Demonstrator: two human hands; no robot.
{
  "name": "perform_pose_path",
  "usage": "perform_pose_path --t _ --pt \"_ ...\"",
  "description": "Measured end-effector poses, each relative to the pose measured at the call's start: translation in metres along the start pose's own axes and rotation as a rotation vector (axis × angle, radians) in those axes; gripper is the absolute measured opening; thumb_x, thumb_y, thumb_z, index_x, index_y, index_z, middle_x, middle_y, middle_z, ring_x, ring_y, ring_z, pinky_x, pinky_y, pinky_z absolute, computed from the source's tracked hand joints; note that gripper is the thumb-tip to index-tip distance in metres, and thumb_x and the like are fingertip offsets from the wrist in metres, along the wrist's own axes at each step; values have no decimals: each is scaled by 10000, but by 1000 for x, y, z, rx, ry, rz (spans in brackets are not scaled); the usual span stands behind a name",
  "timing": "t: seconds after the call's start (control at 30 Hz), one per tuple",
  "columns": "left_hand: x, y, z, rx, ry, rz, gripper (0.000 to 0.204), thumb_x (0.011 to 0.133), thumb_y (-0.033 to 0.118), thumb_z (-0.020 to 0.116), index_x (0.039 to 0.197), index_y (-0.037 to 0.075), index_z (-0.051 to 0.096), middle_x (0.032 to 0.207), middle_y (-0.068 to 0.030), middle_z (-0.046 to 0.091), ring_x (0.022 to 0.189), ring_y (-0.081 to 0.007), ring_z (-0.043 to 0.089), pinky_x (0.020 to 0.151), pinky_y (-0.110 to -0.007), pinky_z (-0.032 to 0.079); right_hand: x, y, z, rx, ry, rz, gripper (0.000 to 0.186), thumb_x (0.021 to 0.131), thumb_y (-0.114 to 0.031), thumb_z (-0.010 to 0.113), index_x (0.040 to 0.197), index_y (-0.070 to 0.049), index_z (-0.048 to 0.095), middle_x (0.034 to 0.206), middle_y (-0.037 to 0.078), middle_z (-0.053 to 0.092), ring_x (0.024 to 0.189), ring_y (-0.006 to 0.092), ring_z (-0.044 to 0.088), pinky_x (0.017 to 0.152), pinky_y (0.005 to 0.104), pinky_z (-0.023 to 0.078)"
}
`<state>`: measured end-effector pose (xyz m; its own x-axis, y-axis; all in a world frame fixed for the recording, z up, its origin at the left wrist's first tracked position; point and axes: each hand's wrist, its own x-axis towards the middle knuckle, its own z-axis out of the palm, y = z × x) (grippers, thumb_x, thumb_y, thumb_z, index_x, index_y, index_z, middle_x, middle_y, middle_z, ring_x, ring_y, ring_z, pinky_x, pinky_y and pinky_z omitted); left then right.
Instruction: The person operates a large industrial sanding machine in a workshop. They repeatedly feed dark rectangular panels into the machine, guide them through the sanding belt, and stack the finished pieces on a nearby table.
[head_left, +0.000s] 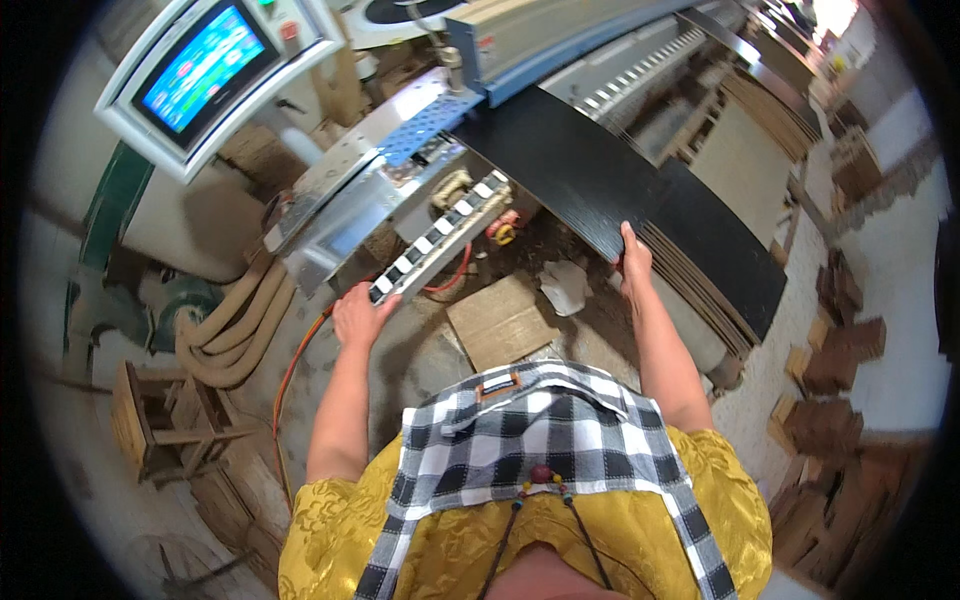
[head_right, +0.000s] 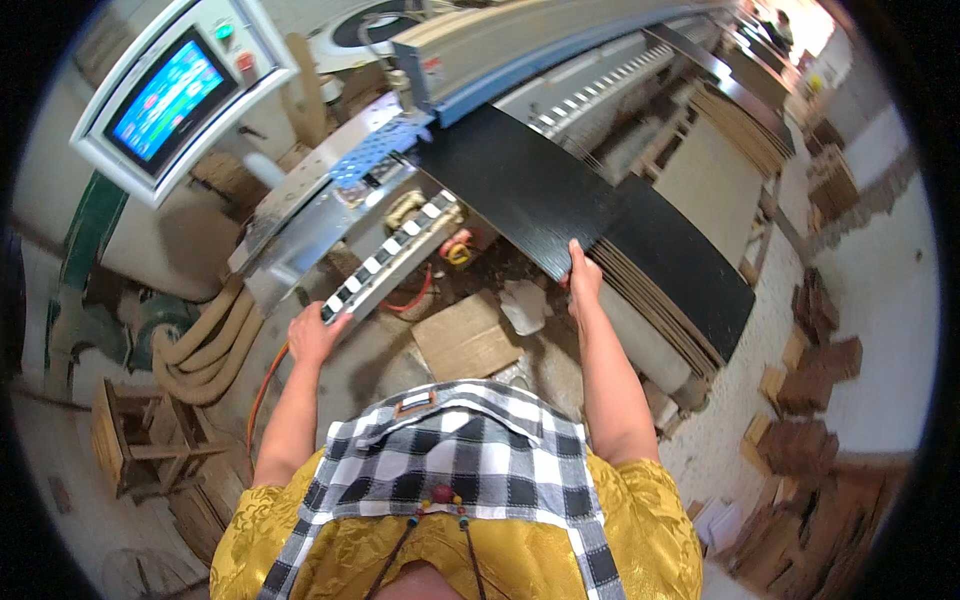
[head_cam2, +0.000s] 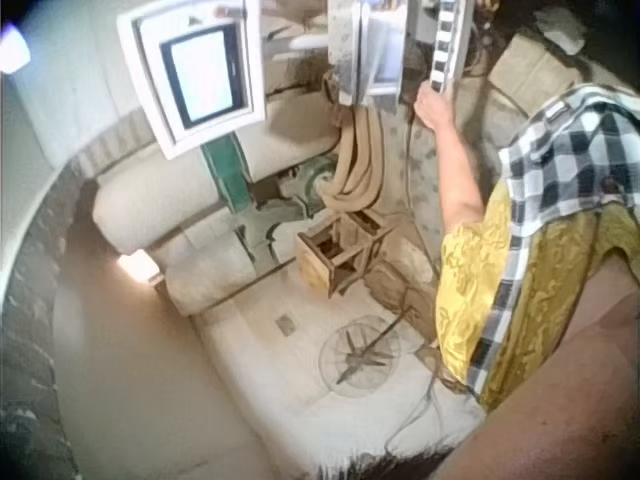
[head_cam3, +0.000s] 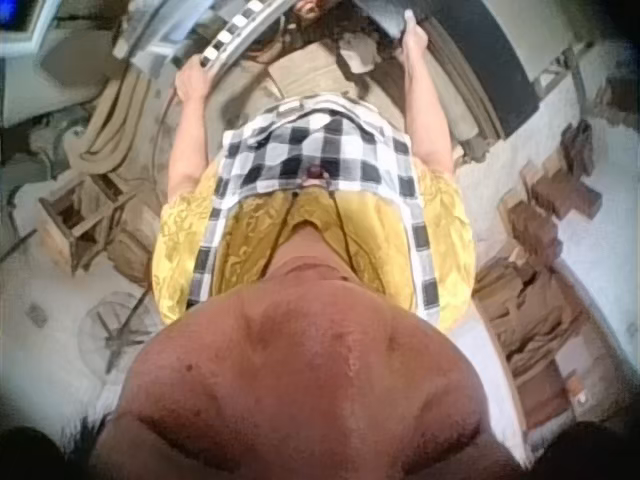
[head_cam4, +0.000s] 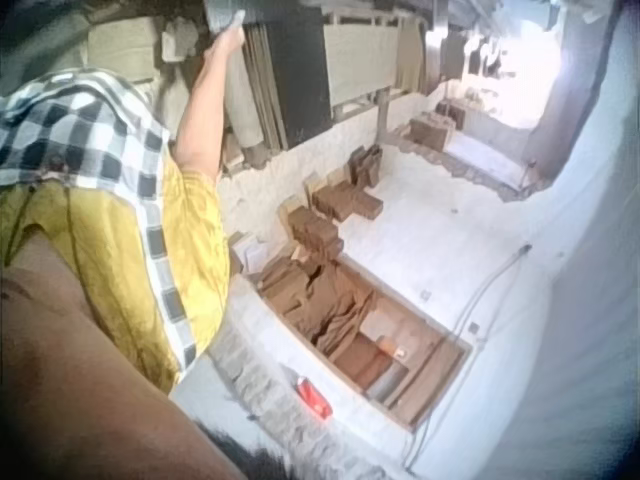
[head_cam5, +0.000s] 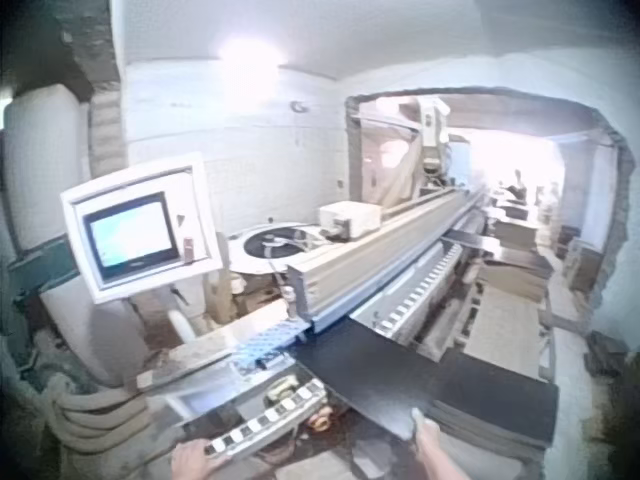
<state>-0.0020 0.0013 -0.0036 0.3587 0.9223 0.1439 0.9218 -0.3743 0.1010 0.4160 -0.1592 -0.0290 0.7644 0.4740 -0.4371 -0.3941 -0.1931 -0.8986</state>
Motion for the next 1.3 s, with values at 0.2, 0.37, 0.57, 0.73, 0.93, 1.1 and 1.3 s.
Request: perform_pose_path --t 0.2,0.37,0.57,0.73,0.93,1.1,1.3 --pt "-7 8 -7 2 -14 -43 509 672 524 603 895 68 566 851 -150 605 797 -325 557 714 -405 414 21 47 -144 3 362 -319 526 828 -212 541 1273 -39 321 727 49 578 539 97 482 483 240 411" --pt "-3 8 -1 8 -28 -65 502 668 504 617 905 65 564 886 -148 599 824 -324 549 722 -408 406 37 71 -311 -260 1124 -260 612 819 -207 541 1326 -62 232 757 104 592 580 157 543 582 296 452" --pt "-4 15 -6 3 -35 -87 499 666 502 618 909 69 563 889 -135 599 832 -319 549 713 -407 409 29 64 -347 -403 858 -184 542 833 -282 526 1287 -57 336 634 64 576 468 106 486 443 247 411" --pt "-6 19 -10 -6 -28 -120 490 662 488 631 881 55 564 845 -154 598 802 -343 549 694 -419 414 25 39 -322 -53 967 -123 527 821 -285 554 1258 -57 366 627 75 582 435 110 482 451 235 415" --pt "-5 14 -6 -22 -30 -102 487 659 482 636 877 52 561 834 -156 597 795 -341 548 686 -420 410 26 53 -313 -298 979 -90 559 820 -253 559 1302 -114 311 672 79 575 494 120 494 501 268 429" --pt "-5 7 -2 -14 4 -55 500 660 488 633 879 46 557 829 -159 597 798 -338 547 688 -415 407 20 29 -309 118 908 -8 716 796 -176 604 1353 -123 158 676 75 561 487 120 489 438 254 417" --pt "-3 9 -2 5 30 -44 503 653 491 637 874 46 559 826 -158 598 792 -338 547 686 -414 406 39 82 -314 29 1117 -136 622 786 -160 615 1309 -105 284 855 108 567 638 182 546 556 312 456"
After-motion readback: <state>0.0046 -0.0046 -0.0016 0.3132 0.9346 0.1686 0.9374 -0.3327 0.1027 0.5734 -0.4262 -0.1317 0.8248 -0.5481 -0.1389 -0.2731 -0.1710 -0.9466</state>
